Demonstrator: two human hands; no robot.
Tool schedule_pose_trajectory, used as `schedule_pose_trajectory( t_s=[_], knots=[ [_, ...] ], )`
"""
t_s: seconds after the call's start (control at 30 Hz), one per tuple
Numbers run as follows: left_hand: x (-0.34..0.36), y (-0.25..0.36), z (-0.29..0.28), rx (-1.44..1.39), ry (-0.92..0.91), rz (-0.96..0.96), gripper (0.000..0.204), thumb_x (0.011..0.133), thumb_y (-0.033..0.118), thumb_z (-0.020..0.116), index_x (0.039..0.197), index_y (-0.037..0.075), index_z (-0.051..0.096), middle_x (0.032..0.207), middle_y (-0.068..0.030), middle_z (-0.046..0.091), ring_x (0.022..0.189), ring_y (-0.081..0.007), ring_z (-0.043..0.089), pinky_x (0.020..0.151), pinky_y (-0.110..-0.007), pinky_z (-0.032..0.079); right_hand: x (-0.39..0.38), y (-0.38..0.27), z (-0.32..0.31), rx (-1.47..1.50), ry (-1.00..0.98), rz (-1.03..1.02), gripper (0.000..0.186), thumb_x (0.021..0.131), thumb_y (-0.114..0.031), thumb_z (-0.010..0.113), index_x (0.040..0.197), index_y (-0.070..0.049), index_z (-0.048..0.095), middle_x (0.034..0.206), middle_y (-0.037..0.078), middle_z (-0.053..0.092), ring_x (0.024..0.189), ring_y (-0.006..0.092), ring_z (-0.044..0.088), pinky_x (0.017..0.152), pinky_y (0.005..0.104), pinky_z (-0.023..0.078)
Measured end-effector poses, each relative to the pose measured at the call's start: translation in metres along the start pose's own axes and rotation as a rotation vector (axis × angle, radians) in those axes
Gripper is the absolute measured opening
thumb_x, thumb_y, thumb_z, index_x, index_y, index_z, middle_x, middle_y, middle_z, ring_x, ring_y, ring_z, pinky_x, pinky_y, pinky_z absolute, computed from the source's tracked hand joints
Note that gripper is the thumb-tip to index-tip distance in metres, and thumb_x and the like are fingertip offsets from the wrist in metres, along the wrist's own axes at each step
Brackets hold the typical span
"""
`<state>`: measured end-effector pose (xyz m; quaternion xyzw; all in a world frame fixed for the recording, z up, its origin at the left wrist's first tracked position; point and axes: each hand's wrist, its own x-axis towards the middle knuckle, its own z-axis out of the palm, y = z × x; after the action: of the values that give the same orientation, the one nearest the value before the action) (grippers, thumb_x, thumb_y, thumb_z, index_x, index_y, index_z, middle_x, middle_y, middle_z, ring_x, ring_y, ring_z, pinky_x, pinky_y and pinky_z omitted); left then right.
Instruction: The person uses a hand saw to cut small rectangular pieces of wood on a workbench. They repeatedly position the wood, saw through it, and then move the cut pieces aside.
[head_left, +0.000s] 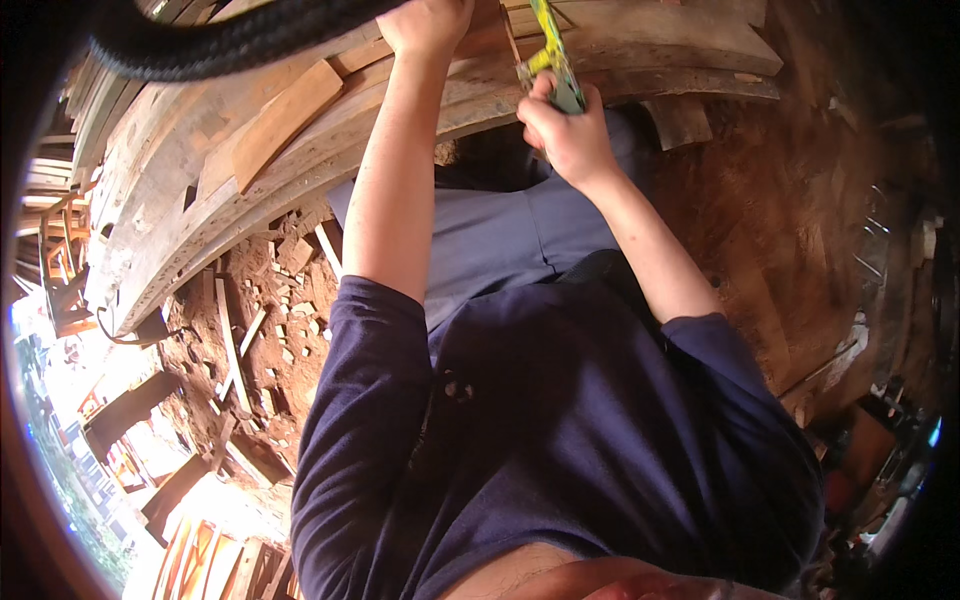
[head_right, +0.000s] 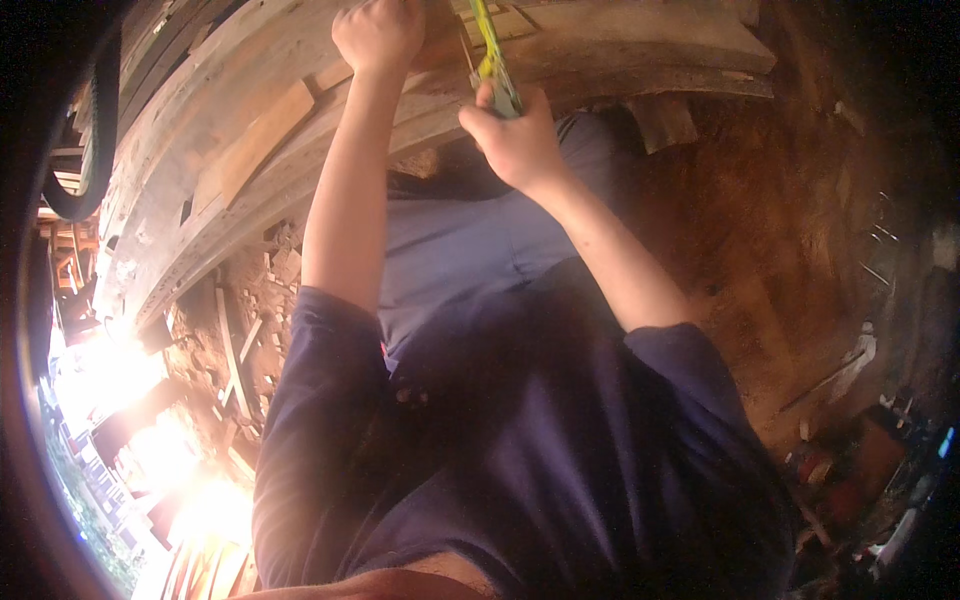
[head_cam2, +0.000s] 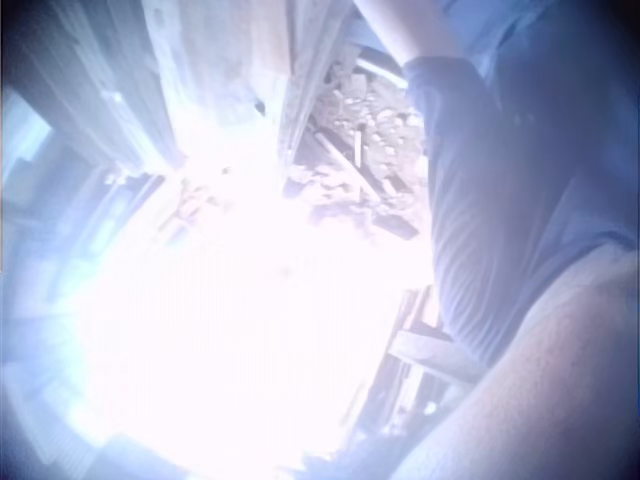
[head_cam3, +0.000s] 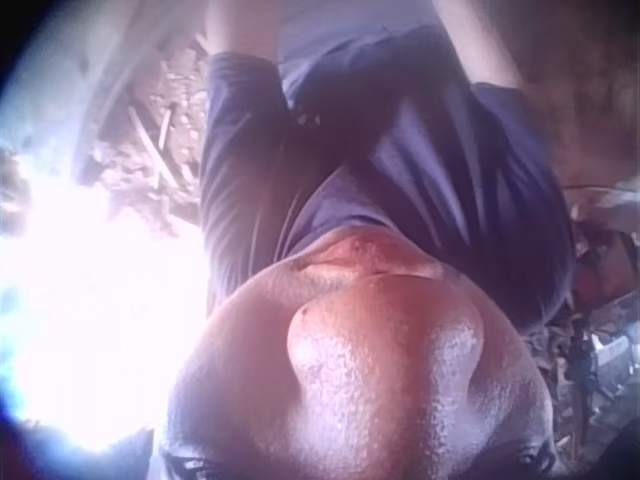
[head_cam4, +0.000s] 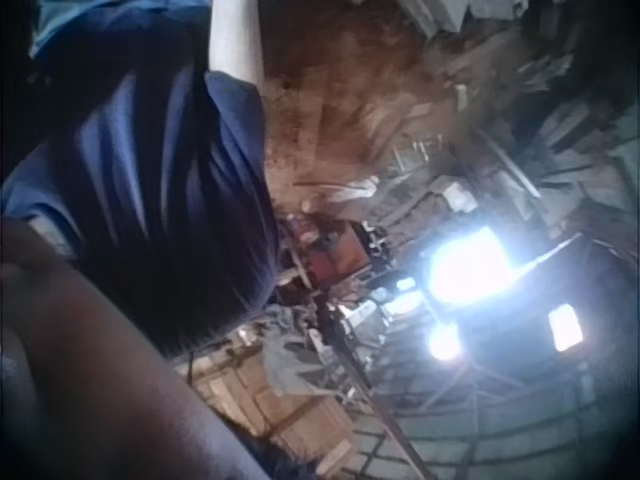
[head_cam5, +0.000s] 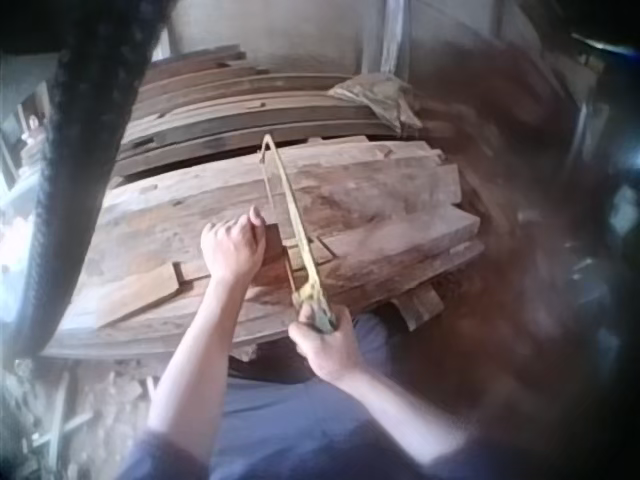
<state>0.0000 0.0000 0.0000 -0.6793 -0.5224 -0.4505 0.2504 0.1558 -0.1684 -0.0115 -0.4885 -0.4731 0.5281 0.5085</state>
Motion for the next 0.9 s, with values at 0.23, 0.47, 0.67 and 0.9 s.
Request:
schedule_pose_trajectory(
  t_s=[0.23,0.47,0.67,0.9],
  knots=[
    [-0.001,-0.001,0.007,0.047,-0.011,-0.001,0.041,0.1,0.028,0.06,0.061,0.015,0.059,0.058,-0.0116,0.065,0.053,-0.0326,0.064,0.061,-0.046,0.048,-0.095,-0.026,-0.039,-0.158,-0.075,0.03,0.02,0.086,-0.002,0.065,0.073,-0.01,0.053,0.061,-0.005,0.051,0.057,0.006,0.048,0.053,0.028,0.036],
    [0.001,-0.005,-0.009,-0.033,0.105,0.021,0.038,0.099,0.026,0.061,0.062,0.015,0.058,0.055,-0.0089,0.062,0.052,-0.0303,0.063,0.058,-0.044,0.048,-0.096,-0.092,-0.031,0.175,-0.083,0.153,0.017,0.088,0.0,0.068,0.081,-0.007,0.055,0.063,-0.001,0.053,0.051,0.007,0.047,0.047,0.0254,0.036],
    [0.002,-0.006,-0.012,-0.03,0.111,0.032,0.036,0.097,0.024,0.061,0.063,0.016,0.059,0.056,-0.0079,0.063,0.053,-0.0289,0.063,0.056,-0.044,0.047,-0.101,-0.111,-0.012,0.107,-0.025,0.159,0.022,0.09,0.006,0.063,0.08,-0.009,0.05,0.066,-0.004,0.048,0.05,0.0052,0.041,0.048,0.0257,0.034],
    [0.003,0.002,-0.017,-0.132,0.126,0.095,0.034,0.096,0.021,0.061,0.062,0.016,0.06,0.056,-0.007,0.063,0.051,-0.0278,0.062,0.054,-0.042,0.046,-0.105,-0.132,-0.013,0.155,-0.033,0.207,0.021,0.089,0.004,0.063,0.083,-0.01,0.049,0.068,-0.004,0.048,0.049,0.0031,0.041,0.048,0.0242,0.034]
  ],
)
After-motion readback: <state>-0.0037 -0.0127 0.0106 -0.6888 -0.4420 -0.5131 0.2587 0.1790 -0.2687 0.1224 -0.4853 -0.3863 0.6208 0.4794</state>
